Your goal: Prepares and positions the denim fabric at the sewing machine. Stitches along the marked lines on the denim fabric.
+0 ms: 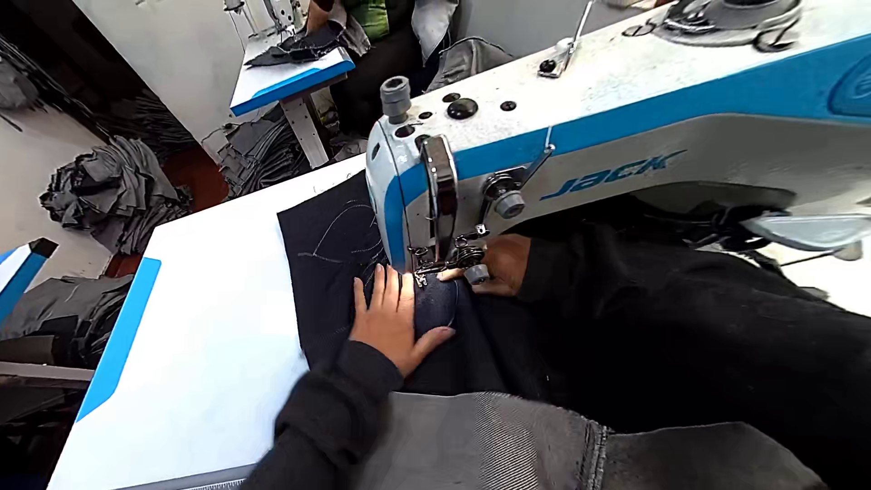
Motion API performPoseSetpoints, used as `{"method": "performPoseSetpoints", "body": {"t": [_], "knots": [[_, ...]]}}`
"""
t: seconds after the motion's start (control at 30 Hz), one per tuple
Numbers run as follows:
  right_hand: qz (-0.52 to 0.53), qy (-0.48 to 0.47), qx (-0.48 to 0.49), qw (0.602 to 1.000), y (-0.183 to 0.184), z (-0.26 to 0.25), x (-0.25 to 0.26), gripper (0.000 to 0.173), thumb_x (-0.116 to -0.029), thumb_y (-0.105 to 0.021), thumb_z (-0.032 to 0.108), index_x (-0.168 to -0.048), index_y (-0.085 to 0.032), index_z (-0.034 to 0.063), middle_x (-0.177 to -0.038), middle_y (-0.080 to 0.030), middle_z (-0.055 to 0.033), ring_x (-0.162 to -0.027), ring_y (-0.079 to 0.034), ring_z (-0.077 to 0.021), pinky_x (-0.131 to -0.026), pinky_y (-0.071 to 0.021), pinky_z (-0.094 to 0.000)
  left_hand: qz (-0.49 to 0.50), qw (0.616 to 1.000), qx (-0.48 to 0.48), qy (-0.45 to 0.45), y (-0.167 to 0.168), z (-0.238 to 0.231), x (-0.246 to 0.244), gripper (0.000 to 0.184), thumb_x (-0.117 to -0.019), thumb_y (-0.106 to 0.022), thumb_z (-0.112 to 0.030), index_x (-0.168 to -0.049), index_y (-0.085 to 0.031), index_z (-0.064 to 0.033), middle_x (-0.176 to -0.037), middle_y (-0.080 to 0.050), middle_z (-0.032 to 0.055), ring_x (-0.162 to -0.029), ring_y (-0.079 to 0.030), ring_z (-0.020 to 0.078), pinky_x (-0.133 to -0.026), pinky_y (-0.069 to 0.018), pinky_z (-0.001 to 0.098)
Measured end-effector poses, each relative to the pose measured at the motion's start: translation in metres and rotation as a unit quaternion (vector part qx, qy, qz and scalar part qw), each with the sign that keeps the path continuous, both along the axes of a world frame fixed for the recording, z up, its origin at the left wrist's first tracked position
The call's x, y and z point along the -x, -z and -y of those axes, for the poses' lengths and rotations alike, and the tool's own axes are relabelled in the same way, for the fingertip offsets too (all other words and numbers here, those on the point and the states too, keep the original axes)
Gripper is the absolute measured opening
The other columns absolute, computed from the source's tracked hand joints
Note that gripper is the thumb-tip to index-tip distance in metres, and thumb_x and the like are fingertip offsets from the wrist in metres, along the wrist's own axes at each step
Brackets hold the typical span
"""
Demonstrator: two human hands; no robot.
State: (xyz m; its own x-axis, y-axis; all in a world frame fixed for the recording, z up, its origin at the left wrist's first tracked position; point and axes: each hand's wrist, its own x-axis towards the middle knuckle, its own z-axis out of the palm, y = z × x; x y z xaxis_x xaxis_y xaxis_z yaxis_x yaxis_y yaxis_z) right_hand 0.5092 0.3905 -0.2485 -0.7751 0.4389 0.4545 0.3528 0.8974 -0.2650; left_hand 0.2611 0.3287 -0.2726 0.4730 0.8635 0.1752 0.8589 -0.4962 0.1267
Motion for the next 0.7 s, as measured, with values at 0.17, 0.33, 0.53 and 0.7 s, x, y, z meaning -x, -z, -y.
{"method": "performPoseSetpoints", "body": {"t": [0.17, 0.33, 0.53, 0.7], "knots": [[0.014, -0.054, -0.072, 0.996, 0.028, 0.007, -0.022, 0.041, -0.0843, -0.059, -0.001, -0.121, -0.075, 0.0057, -0.127, -0.072, -0.0158, -0.117, -0.068, -0.0386, -0.101, -0.0536, -0.0501, 0.009, 0.998, 0.031, 0.057, -0.013, -0.02, 0.024, 0.093, -0.0945, -0.033, -0.076, -0.147, -0.054, -0.0017, -0.155, -0.049, 0.019, -0.153, -0.029, 0.0423, -0.116, -0.0073, 0.0775], [0.043, -0.041, -0.084, 0.995, 0.027, 0.011, -0.022, 0.044, -0.0839, -0.06, 0.001, -0.125, -0.073, 0.0079, -0.128, -0.072, -0.0101, -0.117, -0.068, -0.0357, -0.098, -0.0537, -0.0483, 0.036, 0.983, 0.078, -0.161, -0.009, 0.003, -0.022, 0.075, -0.1045, -0.034, -0.06, -0.153, -0.046, -0.0036, -0.167, -0.025, 0.0226, -0.157, -0.01, 0.0452, -0.118, -0.0004, 0.0738], [0.008, 0.109, -0.109, 0.988, 0.038, 0.07, 0.021, 0.035, -0.0871, -0.057, 0.002, -0.118, -0.073, 0.0027, -0.133, -0.068, -0.0156, -0.108, -0.072, -0.033, -0.086, -0.0579, -0.0495, -0.031, 0.993, 0.007, 0.111, -0.01, -0.048, 0.026, 0.084, -0.095, -0.039, -0.073, -0.14, -0.061, -0.0053, -0.15, -0.054, 0.02, -0.149, -0.035, 0.0449, -0.114, -0.02, 0.0769], [0.047, 0.297, -0.171, 0.938, 0.045, 0.113, 0.077, 0.038, -0.0862, -0.051, 0.0, -0.117, -0.073, -0.0029, -0.125, -0.073, -0.0138, -0.088, -0.072, -0.0279, -0.068, -0.0526, -0.0411, -0.053, 0.962, 0.024, 0.268, -0.017, -0.087, 0.039, 0.083, -0.095, -0.04, -0.071, -0.139, -0.06, -0.0044, -0.148, -0.054, 0.0218, -0.148, -0.038, 0.0429, -0.116, -0.0179, 0.0758]]}}
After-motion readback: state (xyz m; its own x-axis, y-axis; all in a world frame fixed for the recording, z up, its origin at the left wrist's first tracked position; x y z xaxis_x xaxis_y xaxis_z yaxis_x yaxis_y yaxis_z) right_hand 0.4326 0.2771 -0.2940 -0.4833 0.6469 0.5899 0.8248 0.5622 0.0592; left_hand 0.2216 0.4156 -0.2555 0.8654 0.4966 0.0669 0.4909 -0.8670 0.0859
